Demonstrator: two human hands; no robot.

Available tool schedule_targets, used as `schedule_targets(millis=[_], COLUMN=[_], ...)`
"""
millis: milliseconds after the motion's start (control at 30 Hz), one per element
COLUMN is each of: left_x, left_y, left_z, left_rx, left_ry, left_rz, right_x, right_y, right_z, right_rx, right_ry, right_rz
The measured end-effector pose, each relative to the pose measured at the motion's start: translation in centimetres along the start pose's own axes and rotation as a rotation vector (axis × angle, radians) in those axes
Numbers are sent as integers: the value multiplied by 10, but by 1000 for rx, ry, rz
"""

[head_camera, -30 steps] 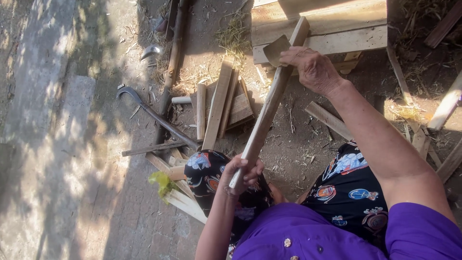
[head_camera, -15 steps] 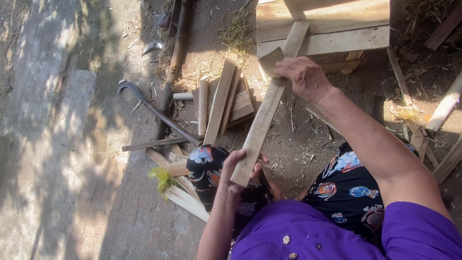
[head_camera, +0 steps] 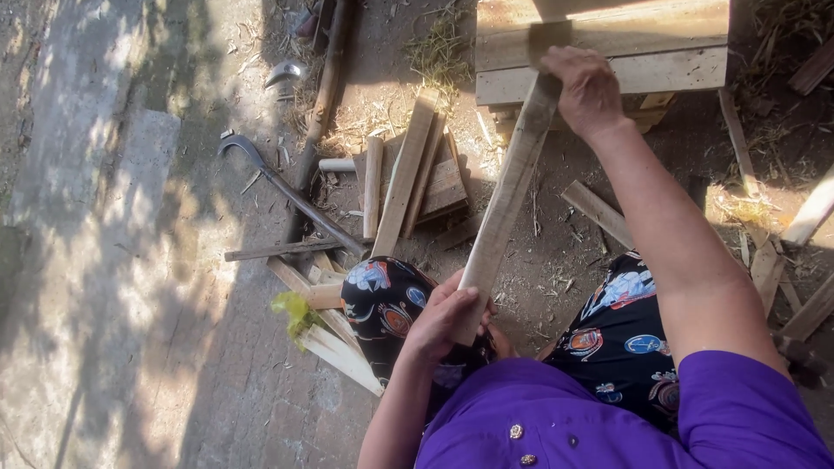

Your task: The person smooths the surface of a long wooden plank using a piece of sandpaper. They hold the plank with one hand and rub the sandpaper along its length with the other, occasionally flipping the plank to work on different sides. The person then places the plank down and picks up a smaller piece of wood to smooth it in the same manner.

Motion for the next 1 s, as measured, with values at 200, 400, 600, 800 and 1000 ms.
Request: schedule_targets(millis=[200,400,600,800,1000], left_x=[-1,3,-6,-56,-58], left_y=[0,2,6,26,30], left_z=[1,0,4,15,15], left_rx=[-5,-2,31,14,16], left_ry=[6,20,36,1,13], left_rz=[-57,-237,-267,-303,-278], right_x=[-27,-13,-40,-60,1], right_y=[10,19,54,178,23], right_z=[-6,-19,-19,-65,-44], right_rx=[-8,-87,-91,-187,-4], right_ry=[-10,69,102,729,373], right_rz=[16,40,-54,290,90])
Point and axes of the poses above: each hand's wrist, its own z-axis towards the middle knuckle, its own x-axis out of the palm, y = z × x, the point moved 9 cm from there along z, towards the middle knuckle, and after that the axes turned 4 degrees about y, right-handed, at the moved point
